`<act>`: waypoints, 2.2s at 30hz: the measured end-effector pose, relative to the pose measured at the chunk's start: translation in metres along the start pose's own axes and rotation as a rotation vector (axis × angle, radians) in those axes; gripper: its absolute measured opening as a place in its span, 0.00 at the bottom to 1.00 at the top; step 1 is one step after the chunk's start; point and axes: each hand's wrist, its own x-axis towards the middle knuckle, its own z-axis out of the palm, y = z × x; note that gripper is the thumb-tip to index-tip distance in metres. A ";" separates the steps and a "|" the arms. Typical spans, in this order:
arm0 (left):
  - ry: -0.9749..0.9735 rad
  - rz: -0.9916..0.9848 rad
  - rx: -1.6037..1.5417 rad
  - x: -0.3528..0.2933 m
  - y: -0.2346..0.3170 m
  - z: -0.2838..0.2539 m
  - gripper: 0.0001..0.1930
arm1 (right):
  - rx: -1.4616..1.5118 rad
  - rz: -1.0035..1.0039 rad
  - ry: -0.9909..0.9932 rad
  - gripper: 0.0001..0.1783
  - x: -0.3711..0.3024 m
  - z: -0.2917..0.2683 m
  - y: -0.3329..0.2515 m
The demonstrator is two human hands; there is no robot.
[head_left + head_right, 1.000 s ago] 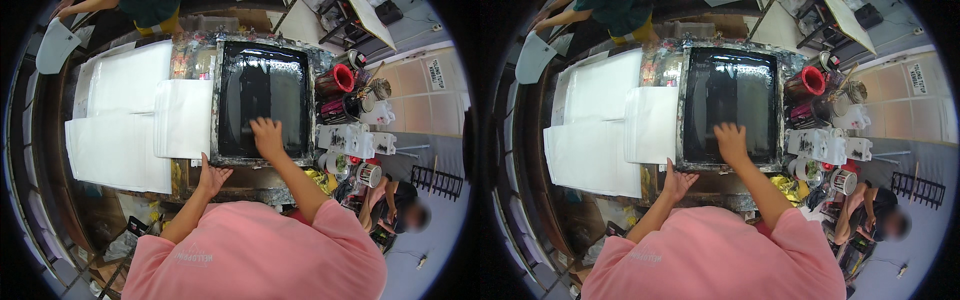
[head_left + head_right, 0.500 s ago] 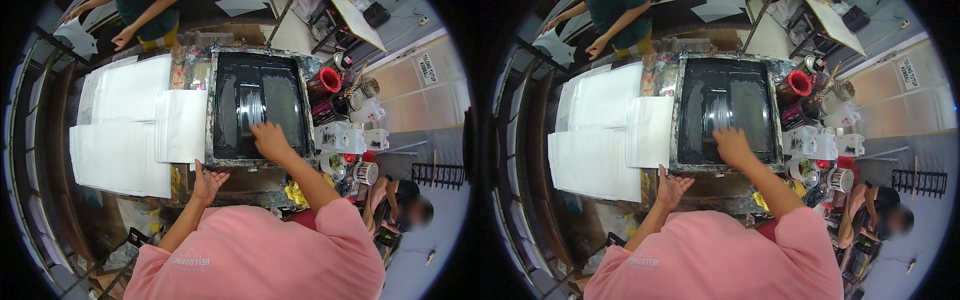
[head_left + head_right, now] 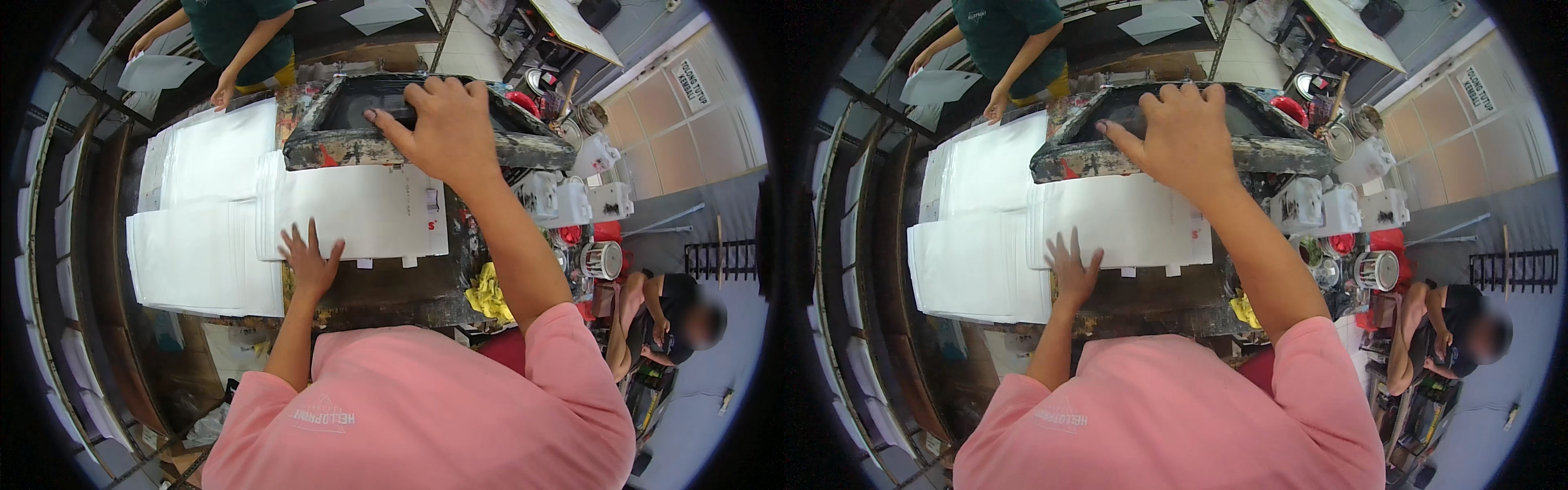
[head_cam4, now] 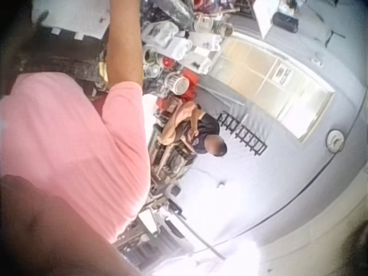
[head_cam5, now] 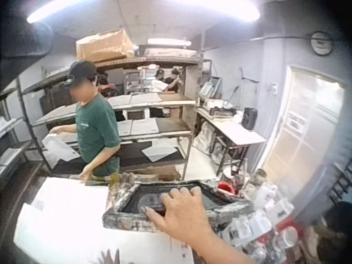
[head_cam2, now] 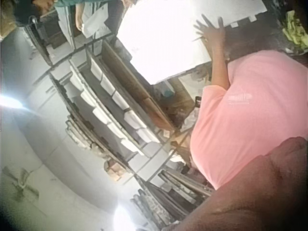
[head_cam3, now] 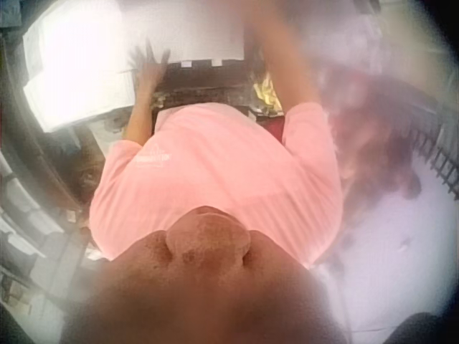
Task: The person repeatedly places white paper sheets under a screen printing frame, pulls a squeegee across the screen to apply ink, and removes the printed sheets. A coworker assists by stacking the finished prints nearby.
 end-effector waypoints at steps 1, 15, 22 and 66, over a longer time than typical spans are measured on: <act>-0.002 0.004 0.063 -0.009 -0.012 0.014 0.48 | 0.005 0.009 -0.010 0.32 0.005 -0.003 0.002; 0.252 0.084 -0.129 -0.002 0.010 -0.008 0.51 | 0.002 0.050 -0.070 0.34 0.037 -0.010 0.007; 0.437 -0.033 -0.133 0.027 -0.041 -0.060 0.43 | 0.002 0.012 0.015 0.36 0.010 0.000 -0.001; -0.616 -0.734 -1.972 -0.040 0.009 0.031 0.69 | 0.238 0.107 -0.968 0.28 -0.213 0.086 -0.015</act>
